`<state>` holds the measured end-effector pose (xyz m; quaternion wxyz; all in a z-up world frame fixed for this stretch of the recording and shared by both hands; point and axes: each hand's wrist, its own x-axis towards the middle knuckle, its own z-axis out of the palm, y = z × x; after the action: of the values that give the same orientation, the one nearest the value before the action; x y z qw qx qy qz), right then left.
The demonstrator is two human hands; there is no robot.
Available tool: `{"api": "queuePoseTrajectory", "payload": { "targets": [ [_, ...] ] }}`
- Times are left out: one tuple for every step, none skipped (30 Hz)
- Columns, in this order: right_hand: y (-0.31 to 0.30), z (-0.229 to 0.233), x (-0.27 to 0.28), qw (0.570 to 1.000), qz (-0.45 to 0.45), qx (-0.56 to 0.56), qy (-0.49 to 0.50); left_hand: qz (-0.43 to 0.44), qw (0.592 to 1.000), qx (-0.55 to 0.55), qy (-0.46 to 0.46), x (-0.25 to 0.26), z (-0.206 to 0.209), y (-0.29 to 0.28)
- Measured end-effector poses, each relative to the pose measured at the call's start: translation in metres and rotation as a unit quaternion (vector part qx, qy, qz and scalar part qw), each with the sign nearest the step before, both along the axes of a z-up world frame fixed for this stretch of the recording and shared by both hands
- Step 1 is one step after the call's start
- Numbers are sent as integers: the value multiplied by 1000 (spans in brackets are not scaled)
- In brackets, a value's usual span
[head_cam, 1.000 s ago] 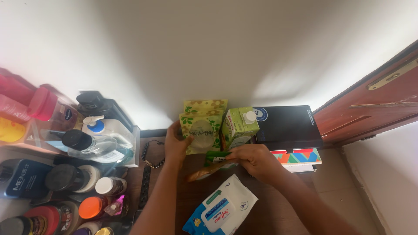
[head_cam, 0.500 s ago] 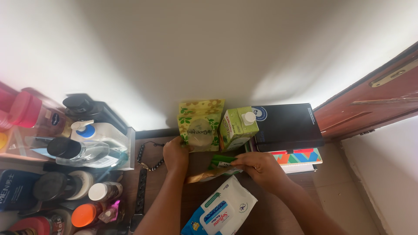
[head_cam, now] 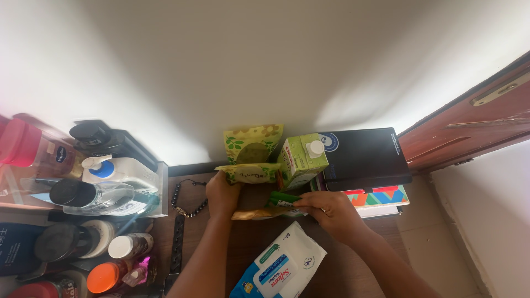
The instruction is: Organizing and tidying a desk and storage area by moving notebooks, a laptop, and small packages.
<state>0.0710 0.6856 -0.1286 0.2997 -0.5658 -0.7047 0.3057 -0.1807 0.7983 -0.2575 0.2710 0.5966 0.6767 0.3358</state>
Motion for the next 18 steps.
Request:
{"api": "queuePoseTrajectory", "payload": {
  "targets": [
    [0, 1, -1, 1000, 1, 0, 0, 1, 1000, 0, 0, 0, 10, -1],
    [1, 3, -3, 1000, -11, -21, -2, -20, 997, -64, -28, 0, 20, 0],
    [1, 4, -4, 999, -23, -42, -4, -40, 989, -128, -55, -1, 29, -1],
    [2, 2, -4, 999, -22, -42, -4, -39, 989, -128, -55, -3, 29, 0],
    [2, 0, -5, 998, -32, -46, -2, -50, 985, -148, -73, -4, 29, 0],
    [2, -2, -5, 998, -43, -50, 0, -61, 980, -166, -90, -6, 29, 0],
    [4, -5, -5, 998, -42, -50, 0, -60, 980, -166, -90, -8, 27, -1],
    [4, -8, -4, 999, -24, -32, -12, -57, 981, -160, -90, -10, 25, -2],
    [5, -11, -4, 1000, -7, -13, -25, -54, 982, -154, -91, -12, 23, -4],
    [7, -12, -4, 1000, -6, -12, -24, -54, 983, -153, -91, -14, 24, -4],
    [9, -14, -4, 999, 20, 10, -28, -43, 980, -154, -118, -16, 25, -5],
    [10, -16, -3, 998, 47, 32, -32, -32, 977, -154, -146, -17, 27, -6],
    [12, -16, -3, 998, 48, 33, -32, -32, 977, -153, -146, -19, 36, -9],
    [13, -16, -4, 998, 47, -5, -29, -29, 977, -153, -146, -21, 46, -11],
    [15, -17, -4, 998, 47, -42, -26, -27, 977, -153, -147, -23, 55, -14],
    [15, -18, -3, 998, 49, -40, -26, -25, 977, -151, -147, -24, 65, -19],
    [16, -20, -2, 998, 42, -39, -24, -27, 979, -152, -134, -26, 76, -24],
    [17, -22, -2, 999, 36, -36, -21, -28, 981, -152, -120, -29, 87, -28]
  ]
}}
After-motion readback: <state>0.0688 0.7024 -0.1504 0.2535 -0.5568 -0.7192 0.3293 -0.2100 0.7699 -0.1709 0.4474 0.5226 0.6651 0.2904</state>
